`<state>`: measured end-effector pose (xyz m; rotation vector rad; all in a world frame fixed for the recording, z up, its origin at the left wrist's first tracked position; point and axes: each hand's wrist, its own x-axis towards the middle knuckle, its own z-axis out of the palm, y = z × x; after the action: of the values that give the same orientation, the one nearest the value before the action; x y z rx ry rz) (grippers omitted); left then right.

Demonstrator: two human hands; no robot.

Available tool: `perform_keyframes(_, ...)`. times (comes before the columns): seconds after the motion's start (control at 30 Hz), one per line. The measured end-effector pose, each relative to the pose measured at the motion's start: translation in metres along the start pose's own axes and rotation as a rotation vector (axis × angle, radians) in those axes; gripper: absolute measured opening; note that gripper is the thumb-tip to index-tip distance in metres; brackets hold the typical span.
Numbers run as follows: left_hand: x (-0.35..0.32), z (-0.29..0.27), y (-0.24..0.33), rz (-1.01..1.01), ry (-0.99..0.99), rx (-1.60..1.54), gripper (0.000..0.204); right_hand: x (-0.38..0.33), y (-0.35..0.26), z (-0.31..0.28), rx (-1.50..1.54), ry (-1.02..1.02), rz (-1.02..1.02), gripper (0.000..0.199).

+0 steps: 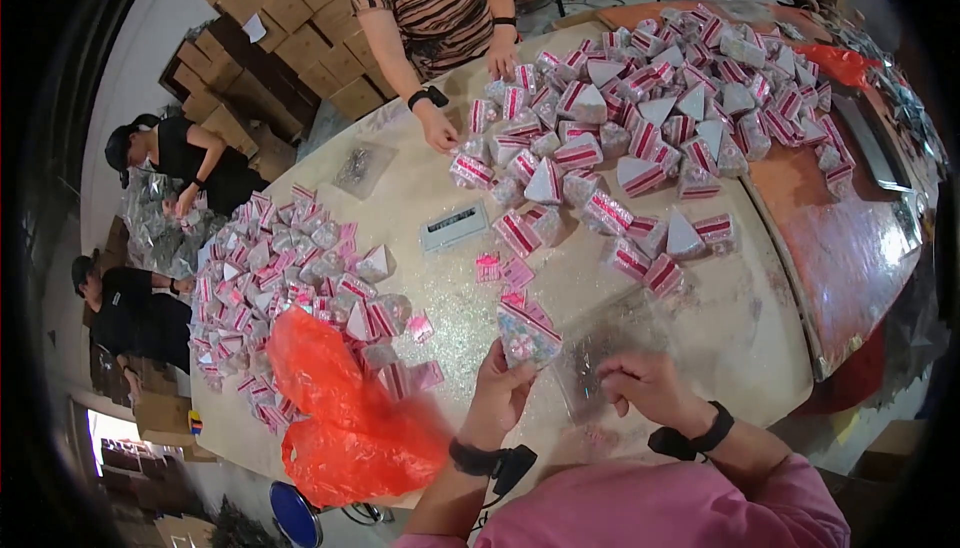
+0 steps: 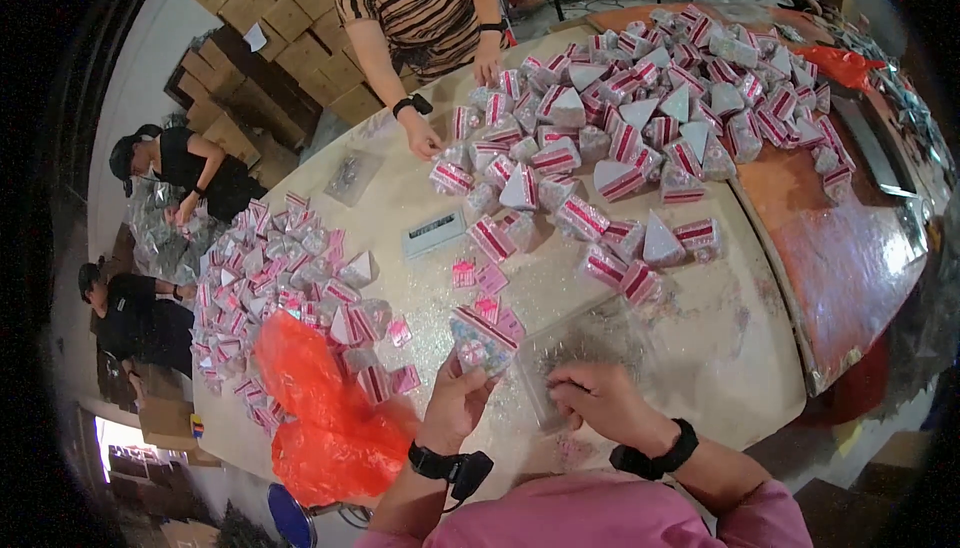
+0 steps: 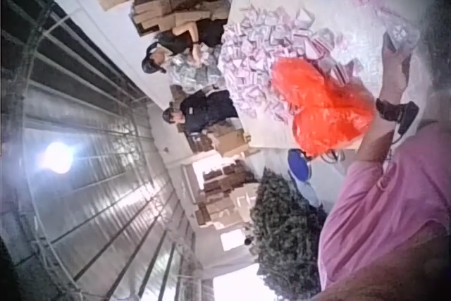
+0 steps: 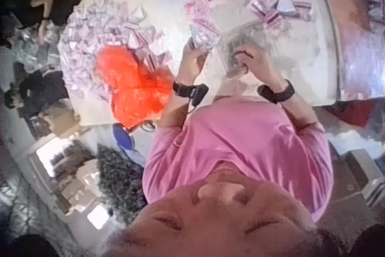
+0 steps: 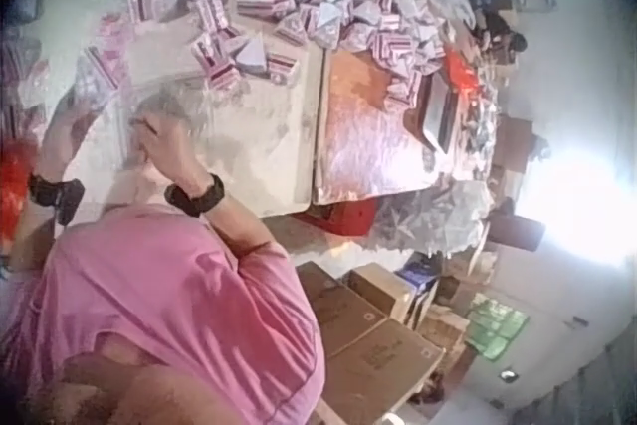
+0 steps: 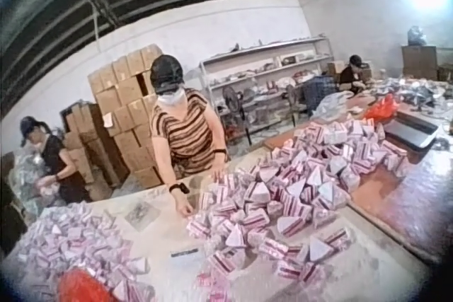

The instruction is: Packaging small triangular items into plastic bags and boxes.

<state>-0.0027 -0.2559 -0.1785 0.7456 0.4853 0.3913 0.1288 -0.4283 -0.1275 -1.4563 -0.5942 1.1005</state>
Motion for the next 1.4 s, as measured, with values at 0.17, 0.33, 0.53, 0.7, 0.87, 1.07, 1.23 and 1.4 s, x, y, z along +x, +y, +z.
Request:
perform_keyframes(0.17,-0.035,0.019,0.002,0.125,0.048,0.100,0.052,-0.010,-0.027,0.031,-0.310,-0.013,-0.156,0.015)
perform_keyframes(0.33,-0.052,0.029,0.002,0.204,0.114,0.188,0.057,-0.015,-0.019,0.045,-0.559,0.014,-0.499,0.018)
perform_keyframes(0.53,-0.062,0.032,0.000,0.267,0.107,0.221,0.057,-0.022,-0.018,0.053,-0.573,0.039,-0.539,0.015)
perform_keyframes(0.7,-0.064,0.038,0.001,0.300,0.099,0.244,0.057,-0.023,-0.020,0.057,-0.612,0.075,-0.609,0.012)
perform_keyframes(0.87,-0.064,0.039,0.001,0.305,0.102,0.262,0.059,-0.022,-0.018,0.058,-0.603,0.106,-0.641,0.010)
perform_keyframes(1.07,-0.060,0.033,-0.002,0.354,0.099,0.338,0.060,-0.018,-0.016,0.059,-0.634,0.125,-0.647,0.010)
perform_keyframes(1.23,-0.056,0.035,-0.002,0.353,0.120,0.401,0.059,-0.016,-0.015,0.057,-0.648,0.138,-0.639,0.013)
perform_keyframes(1.4,-0.055,0.032,-0.004,0.373,0.121,0.458,0.060,-0.015,-0.016,0.056,-0.669,0.141,-0.623,0.013)
